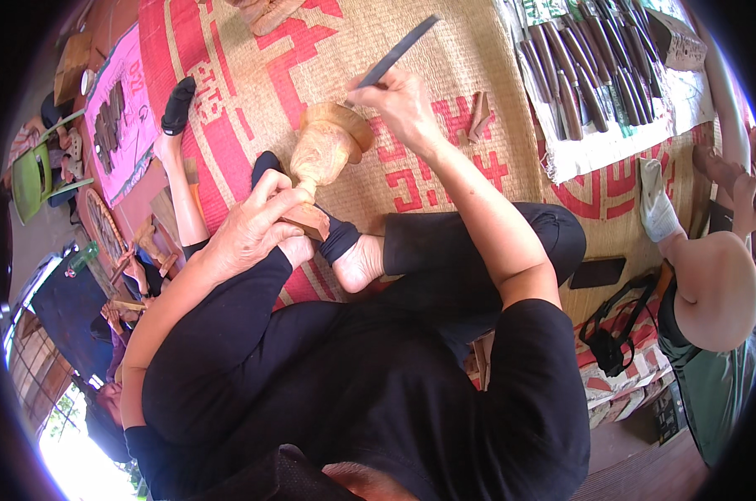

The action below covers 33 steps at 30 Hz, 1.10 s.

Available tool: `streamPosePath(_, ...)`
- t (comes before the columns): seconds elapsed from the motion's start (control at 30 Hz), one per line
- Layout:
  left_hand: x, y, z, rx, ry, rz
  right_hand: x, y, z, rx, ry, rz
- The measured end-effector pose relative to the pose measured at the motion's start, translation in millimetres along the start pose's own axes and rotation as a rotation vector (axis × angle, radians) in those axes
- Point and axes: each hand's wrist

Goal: The person sits on a mat and carves a small wooden object using a knife. They hold the wood in their left hand and use the knife in their right hand to shape the piece, occasionally rotating it to access different sides.

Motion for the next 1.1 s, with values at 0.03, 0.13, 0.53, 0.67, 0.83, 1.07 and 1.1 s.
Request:
streamPosePath(0.03,-0.3,-1.0,0.5,-0.011,0.008,0.004,1.3,-1.7,2.1,0.066,-0.061,0.050)
streamPosePath(0.13,0.1,-0.3,-2.3,-0.004,0.003,0.001,5.0,-7.0,3.6,0.119,-0.090,0.158)
streamPosePath(0.53,-0.9,3.2,-7.9,-0.043,0.019,0.016,-0.2,0.8,-6.6,0.070,-0.016,-0.090)
streamPosePath(0.67,-2.4,4.0,-10.6,-0.021,0.034,0.035,8.7,-15.0,0.9,0.246,0.006,0.063)
streamPosePath(0.83,-3.3,4.6,-13.3,-0.045,0.014,0.017,8.1,-13.1,5.8,0.529,0.124,0.178)
streamPosePath(1.07,-0.6,3.6,-11.4,-0.032,-0.002,0.011,1.6,-3.3,9.7,0.255,0.030,-0.010)
streamPosePath(1.1,-1.3,4.3,-12.1,-0.044,0.001,0.016,5.8,-10.2,4.1,0.224,0.011,0.006)
Point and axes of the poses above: each hand's wrist, its own x-axis away from the middle knuckle, its own y-axis out of the back of the hand, z = x × y, and after that the axes turned 14 degrees about y, right-handed
